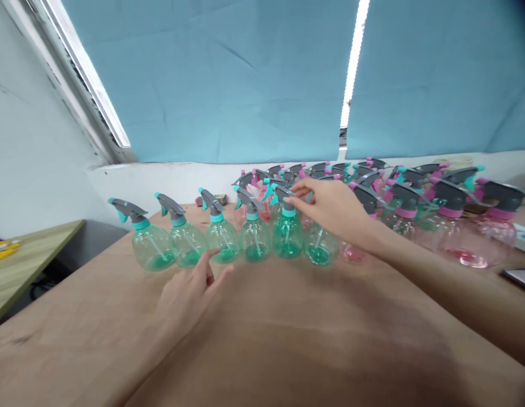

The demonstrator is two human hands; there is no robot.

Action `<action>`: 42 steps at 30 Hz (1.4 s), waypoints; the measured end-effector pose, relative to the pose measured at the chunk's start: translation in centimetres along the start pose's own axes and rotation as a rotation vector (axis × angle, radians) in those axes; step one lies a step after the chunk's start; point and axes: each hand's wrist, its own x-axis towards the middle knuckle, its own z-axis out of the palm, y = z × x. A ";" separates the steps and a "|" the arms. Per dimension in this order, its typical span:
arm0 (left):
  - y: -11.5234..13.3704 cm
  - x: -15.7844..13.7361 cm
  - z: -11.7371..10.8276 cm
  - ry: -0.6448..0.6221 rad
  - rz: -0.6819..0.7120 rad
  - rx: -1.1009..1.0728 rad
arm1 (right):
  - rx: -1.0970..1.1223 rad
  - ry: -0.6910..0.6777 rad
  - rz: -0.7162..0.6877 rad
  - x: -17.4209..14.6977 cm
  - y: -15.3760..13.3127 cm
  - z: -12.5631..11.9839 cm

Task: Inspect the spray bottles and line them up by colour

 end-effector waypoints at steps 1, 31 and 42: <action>0.4 -0.4 0.2 -0.012 0.014 -0.007 | -0.037 0.004 0.018 0.6 0.1 -0.2; 4.2 -3.3 2.4 -0.158 0.227 -0.269 | 0.011 -0.049 -0.008 1.4 1.3 -2.3; 8.5 -3.1 4.5 -0.153 0.288 -0.520 | 0.050 -0.166 -0.097 -6.9 1.1 -4.7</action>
